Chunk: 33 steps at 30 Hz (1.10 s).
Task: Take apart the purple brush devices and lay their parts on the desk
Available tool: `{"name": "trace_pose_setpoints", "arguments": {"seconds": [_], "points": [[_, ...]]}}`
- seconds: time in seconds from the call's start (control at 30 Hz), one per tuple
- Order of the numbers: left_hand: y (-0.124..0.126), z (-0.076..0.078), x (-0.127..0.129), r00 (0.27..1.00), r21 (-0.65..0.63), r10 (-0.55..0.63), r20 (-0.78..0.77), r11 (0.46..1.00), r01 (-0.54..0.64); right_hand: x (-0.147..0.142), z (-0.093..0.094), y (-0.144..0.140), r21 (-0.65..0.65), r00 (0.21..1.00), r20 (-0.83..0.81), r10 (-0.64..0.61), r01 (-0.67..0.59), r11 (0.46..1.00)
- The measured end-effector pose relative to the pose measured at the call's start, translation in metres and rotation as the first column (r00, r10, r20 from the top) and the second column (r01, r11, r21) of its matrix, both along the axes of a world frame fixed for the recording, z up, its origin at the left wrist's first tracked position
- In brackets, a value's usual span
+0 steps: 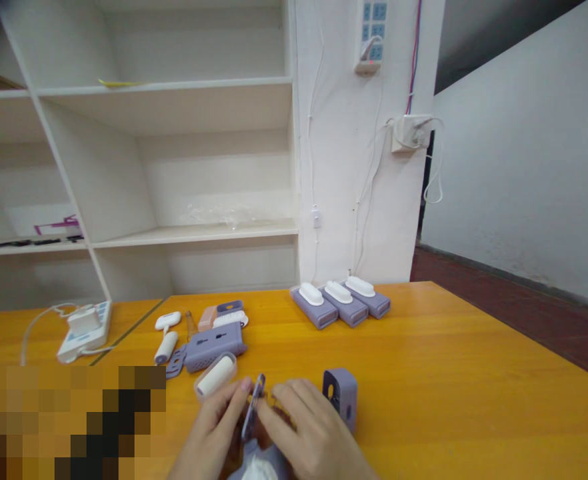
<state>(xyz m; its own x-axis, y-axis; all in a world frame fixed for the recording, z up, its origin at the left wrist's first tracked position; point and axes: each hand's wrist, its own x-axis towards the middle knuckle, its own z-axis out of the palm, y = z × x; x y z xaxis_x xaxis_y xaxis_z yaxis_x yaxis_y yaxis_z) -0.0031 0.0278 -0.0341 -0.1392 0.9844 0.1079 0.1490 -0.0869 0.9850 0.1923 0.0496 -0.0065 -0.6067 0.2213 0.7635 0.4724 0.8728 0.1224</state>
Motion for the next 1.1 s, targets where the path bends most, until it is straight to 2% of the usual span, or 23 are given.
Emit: {"name": "trace_pose_setpoints", "arguments": {"seconds": [0.1,0.2,0.3,0.37,0.43,0.57,0.7,0.73,0.8,0.9,1.0,1.07,1.1], "points": [[-0.004,-0.012,-0.013,0.991,0.081,-0.135,0.020,0.988,0.133,0.009,-0.004,0.005,-0.112,0.998,-0.060,-0.031,0.024,0.993],[-0.004,-0.017,-0.026,0.955,0.137,-0.263,-0.135,0.950,0.281,0.014,-0.007,0.008,-0.232,0.996,-0.075,-0.041,0.023,0.973],[-0.001,-0.009,-0.031,0.902,0.240,-0.244,-0.356,0.909,0.341,0.012,-0.010,0.008,-0.287,0.999,-0.043,-0.002,-0.011,0.958],[0.000,-0.003,-0.031,0.871,0.274,-0.233,-0.432,0.886,0.373,0.008,-0.010,0.007,-0.305,0.999,-0.023,0.028,-0.033,0.952],[-0.001,0.001,-0.028,0.868,0.245,-0.203,-0.453,0.908,0.340,0.006,-0.009,0.005,-0.301,0.999,-0.016,0.047,-0.050,0.952],[-0.003,-0.005,-0.021,0.909,0.199,-0.053,-0.414,0.969,0.147,0.006,-0.005,0.004,-0.244,0.998,-0.023,0.063,-0.067,0.968],[0.000,-0.007,-0.016,0.958,0.116,-0.125,-0.258,0.980,0.159,0.008,-0.005,0.007,-0.170,0.999,-0.011,0.039,-0.040,0.985],[0.001,-0.005,-0.016,0.965,0.096,-0.120,-0.233,0.985,0.146,0.008,-0.006,0.008,-0.156,1.000,0.009,0.022,-0.020,0.988],[0.003,-0.002,-0.017,0.961,0.104,-0.033,-0.274,0.993,0.064,0.009,-0.008,0.009,-0.123,0.998,0.064,-0.023,0.031,0.992],[0.004,-0.003,-0.023,0.859,0.223,0.161,-0.487,0.973,-0.056,0.014,-0.006,0.010,-0.093,0.982,0.152,-0.110,0.125,0.988],[0.004,-0.010,-0.027,0.732,0.351,0.259,-0.630,0.936,-0.029,0.030,0.000,0.011,-0.164,0.960,0.207,-0.190,0.226,0.960],[0.002,-0.013,-0.027,0.669,0.428,0.304,-0.678,0.904,0.023,0.044,0.004,0.015,-0.298,0.942,0.206,-0.264,0.318,0.900],[0.000,-0.013,-0.026,0.643,0.453,0.318,-0.697,0.890,0.051,0.052,0.006,0.017,-0.385,0.931,0.206,-0.302,0.361,0.850]]}}
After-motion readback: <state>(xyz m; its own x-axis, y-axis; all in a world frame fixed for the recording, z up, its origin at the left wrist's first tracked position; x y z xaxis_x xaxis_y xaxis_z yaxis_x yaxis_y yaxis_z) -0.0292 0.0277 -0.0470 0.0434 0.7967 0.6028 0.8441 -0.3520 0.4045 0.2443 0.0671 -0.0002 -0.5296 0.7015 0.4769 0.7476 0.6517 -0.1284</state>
